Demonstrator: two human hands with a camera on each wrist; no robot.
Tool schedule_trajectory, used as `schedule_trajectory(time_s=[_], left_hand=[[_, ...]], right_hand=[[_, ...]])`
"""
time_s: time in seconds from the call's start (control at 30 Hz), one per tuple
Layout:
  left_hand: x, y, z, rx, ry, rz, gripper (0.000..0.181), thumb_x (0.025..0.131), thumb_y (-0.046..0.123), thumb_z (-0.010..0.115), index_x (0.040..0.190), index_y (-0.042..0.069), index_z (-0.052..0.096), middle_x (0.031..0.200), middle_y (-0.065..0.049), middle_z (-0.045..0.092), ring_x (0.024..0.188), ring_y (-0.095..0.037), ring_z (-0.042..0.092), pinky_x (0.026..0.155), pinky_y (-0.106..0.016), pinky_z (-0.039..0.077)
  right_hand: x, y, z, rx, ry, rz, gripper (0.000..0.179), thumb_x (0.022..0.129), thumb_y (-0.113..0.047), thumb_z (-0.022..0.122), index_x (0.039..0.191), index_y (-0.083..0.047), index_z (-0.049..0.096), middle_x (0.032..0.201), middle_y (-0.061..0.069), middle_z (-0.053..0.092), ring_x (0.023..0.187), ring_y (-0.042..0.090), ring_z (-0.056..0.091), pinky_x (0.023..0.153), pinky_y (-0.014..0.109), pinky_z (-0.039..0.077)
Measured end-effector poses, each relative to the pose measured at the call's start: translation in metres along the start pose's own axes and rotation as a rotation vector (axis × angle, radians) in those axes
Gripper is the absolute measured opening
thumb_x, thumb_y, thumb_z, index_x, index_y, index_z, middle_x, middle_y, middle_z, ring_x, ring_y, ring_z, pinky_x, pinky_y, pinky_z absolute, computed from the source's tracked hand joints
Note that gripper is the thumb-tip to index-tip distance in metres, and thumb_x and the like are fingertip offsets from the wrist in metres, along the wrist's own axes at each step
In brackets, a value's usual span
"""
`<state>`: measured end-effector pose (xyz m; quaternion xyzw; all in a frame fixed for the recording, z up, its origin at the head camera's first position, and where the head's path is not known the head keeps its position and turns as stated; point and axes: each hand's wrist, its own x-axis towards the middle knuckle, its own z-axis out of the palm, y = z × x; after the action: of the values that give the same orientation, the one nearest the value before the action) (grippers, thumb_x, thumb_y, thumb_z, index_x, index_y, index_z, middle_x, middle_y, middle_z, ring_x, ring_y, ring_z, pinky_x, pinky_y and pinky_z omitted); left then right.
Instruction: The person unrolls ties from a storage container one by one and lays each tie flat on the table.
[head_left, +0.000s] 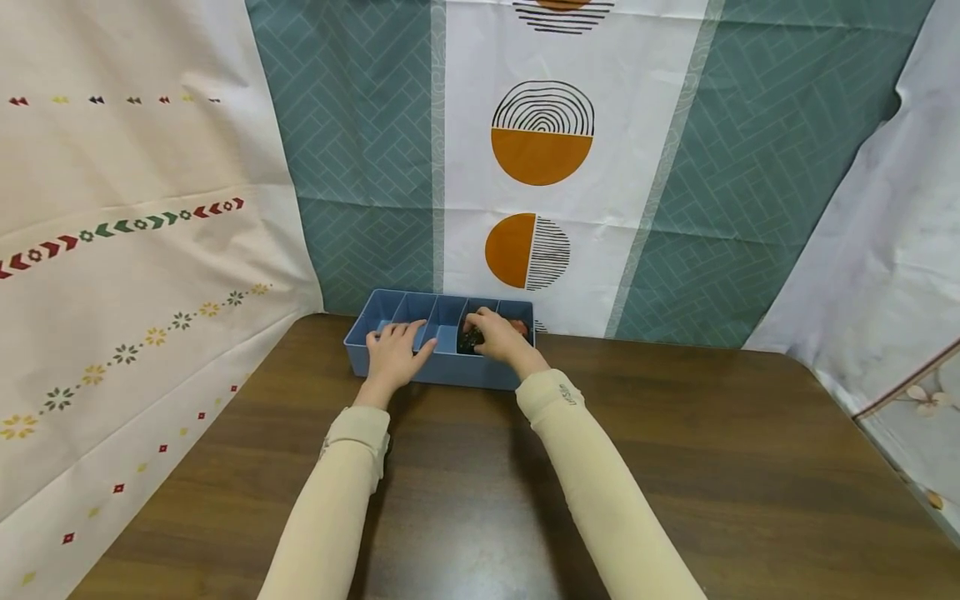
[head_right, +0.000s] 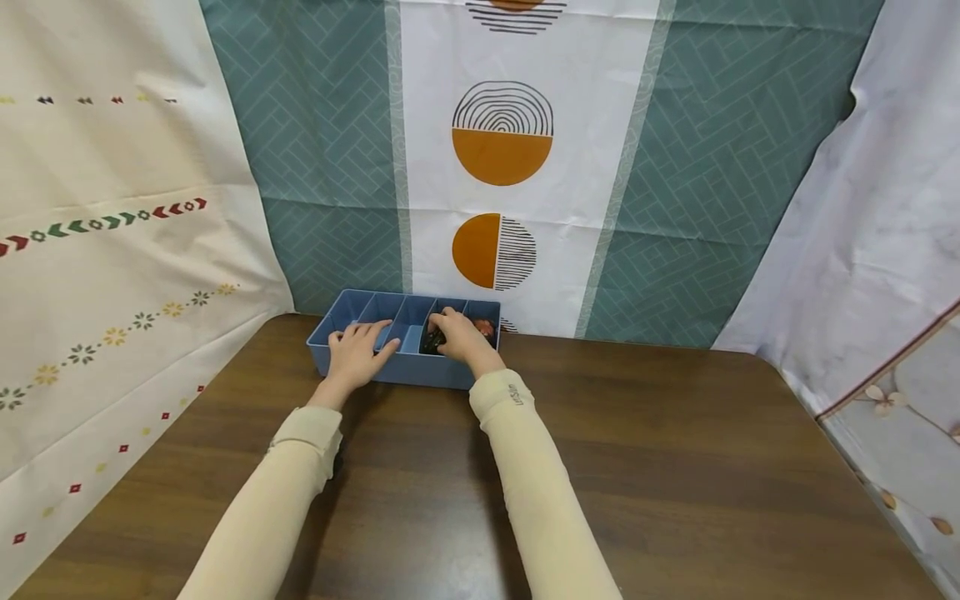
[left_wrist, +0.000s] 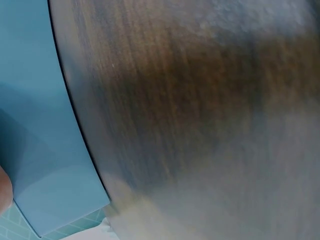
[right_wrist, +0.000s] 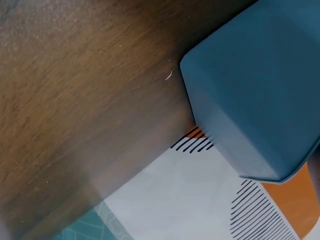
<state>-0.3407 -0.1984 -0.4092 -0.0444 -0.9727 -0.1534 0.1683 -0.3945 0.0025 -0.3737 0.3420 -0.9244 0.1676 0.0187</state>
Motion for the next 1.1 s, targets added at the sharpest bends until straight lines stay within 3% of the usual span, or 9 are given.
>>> schedule_trajectory(time_s=[0.7, 1.1], left_hand=[[0.000, 0.000, -0.006, -0.020, -0.047, -0.002, 0.057, 0.096, 0.054, 0.041, 0.140, 0.018, 0.045, 0.137, -0.012, 0.051, 0.126, -0.035, 0.041, 0.098, -0.060, 0.024], [0.003, 0.002, -0.005, -0.013, -0.067, 0.001, 0.056, 0.097, 0.051, 0.041, 0.142, 0.019, 0.042, 0.139, -0.013, 0.049, 0.130, -0.036, 0.036, 0.101, -0.062, 0.021]], right_hand=[[-0.005, -0.002, -0.018, -0.013, -0.046, -0.024, 0.029, 0.086, -0.007, 0.067, 0.114, -0.010, 0.062, 0.124, 0.011, 0.054, 0.111, 0.026, 0.055, 0.095, 0.038, 0.048], [-0.013, -0.004, -0.030, -0.006, -0.015, -0.084, 0.030, 0.085, -0.006, 0.067, 0.115, -0.007, 0.062, 0.125, 0.013, 0.054, 0.113, 0.028, 0.054, 0.098, 0.039, 0.047]])
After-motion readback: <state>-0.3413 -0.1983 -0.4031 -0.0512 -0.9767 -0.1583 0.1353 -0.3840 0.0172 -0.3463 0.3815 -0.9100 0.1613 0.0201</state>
